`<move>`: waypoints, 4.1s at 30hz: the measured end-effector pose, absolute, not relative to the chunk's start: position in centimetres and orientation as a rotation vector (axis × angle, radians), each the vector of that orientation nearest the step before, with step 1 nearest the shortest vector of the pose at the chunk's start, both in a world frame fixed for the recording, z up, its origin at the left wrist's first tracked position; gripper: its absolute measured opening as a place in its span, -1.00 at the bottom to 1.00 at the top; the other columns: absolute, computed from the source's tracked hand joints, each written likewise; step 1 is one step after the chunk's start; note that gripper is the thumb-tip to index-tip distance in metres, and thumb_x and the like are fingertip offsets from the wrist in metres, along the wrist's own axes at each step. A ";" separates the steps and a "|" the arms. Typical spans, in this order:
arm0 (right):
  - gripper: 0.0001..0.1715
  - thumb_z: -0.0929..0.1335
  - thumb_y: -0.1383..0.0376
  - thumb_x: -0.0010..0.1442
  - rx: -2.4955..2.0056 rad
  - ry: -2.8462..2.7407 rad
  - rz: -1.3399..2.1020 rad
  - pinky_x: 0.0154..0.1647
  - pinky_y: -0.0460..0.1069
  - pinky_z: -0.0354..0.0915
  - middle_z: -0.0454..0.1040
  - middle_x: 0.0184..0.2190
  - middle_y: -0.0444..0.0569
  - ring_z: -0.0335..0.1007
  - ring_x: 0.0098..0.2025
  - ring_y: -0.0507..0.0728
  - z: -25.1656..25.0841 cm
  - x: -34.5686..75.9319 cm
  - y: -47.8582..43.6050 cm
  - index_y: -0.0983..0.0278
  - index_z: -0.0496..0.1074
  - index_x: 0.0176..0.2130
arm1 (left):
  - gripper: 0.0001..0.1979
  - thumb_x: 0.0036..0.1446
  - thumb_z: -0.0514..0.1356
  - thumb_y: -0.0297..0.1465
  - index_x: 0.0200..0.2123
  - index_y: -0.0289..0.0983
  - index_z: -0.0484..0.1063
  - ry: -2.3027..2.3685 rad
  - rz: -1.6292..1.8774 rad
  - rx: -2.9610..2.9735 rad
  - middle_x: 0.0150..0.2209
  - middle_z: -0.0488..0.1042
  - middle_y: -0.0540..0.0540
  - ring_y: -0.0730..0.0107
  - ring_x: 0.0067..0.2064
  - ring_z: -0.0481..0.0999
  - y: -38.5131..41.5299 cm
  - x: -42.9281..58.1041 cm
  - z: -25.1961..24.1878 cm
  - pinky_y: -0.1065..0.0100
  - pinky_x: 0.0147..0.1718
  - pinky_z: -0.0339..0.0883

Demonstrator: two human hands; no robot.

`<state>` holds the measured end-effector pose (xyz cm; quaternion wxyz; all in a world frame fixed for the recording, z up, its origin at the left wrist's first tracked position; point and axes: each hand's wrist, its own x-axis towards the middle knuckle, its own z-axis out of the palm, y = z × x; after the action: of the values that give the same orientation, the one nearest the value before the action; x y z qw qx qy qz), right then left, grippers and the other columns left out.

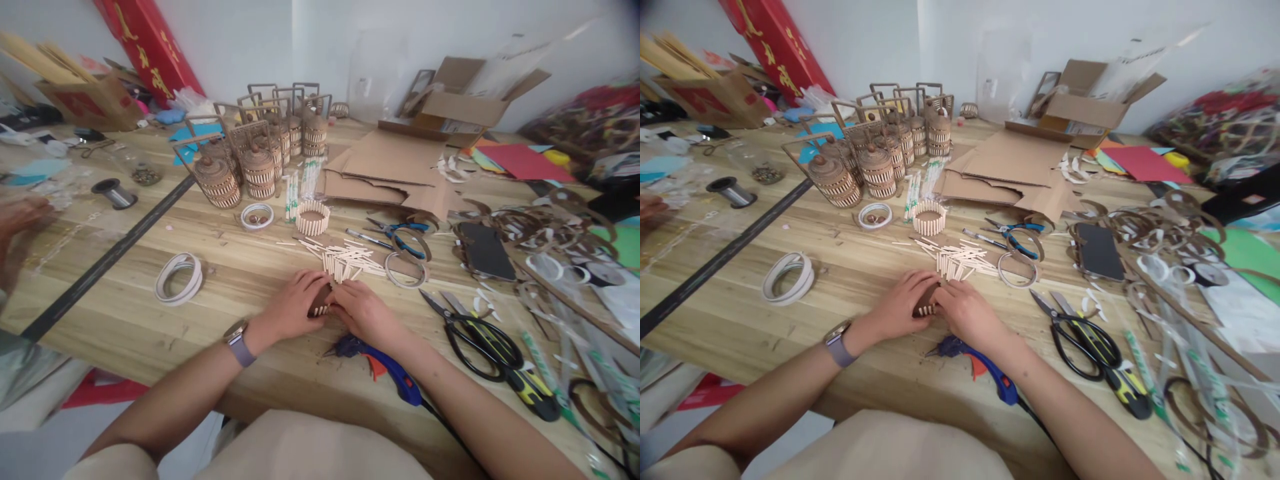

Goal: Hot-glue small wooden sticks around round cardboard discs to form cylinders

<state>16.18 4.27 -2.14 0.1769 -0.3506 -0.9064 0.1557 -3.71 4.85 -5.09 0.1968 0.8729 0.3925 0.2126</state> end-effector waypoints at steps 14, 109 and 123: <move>-0.69 0.32 0.20 0.27 -1.567 -2.572 0.804 -0.49 -0.05 0.11 0.45 -0.52 -0.08 0.31 -0.51 0.08 3.8 20.7 2.0 0.23 0.37 -0.49 | -0.19 -0.02 0.35 -0.36 0.29 -0.30 0.15 1.076 0.617 2.407 0.30 0.17 -0.33 -0.11 0.34 0.08 4.5 -4.1 -4.9 -0.13 0.30 0.07; -0.41 0.40 -0.20 0.02 -1.696 -1.550 1.493 -0.60 -0.08 0.19 0.37 -0.65 -0.12 0.25 -0.61 0.04 -1.6 22.8 0.4 0.29 0.46 -0.44 | -0.25 0.03 0.27 -0.43 0.28 -0.32 0.11 1.143 0.587 2.468 0.23 0.28 -0.30 -0.07 0.26 0.21 4.5 -3.8 -5.3 -0.08 0.26 0.17; -0.43 0.28 -0.08 0.26 -1.973 -2.493 1.170 -0.57 -0.06 0.06 0.42 -0.63 -0.06 0.30 -0.58 0.07 1.7 23.7 1.7 0.25 0.50 -0.52 | -0.27 0.02 0.25 -0.44 0.27 -0.32 0.13 1.140 0.600 2.459 0.22 0.28 -0.30 -0.05 0.25 0.23 4.6 -3.7 -5.1 -0.08 0.27 0.16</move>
<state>23.66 1.67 1.70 -0.1229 -0.5779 -0.7304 0.3427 -3.70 4.60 -5.15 0.1818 0.8710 0.4039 0.2124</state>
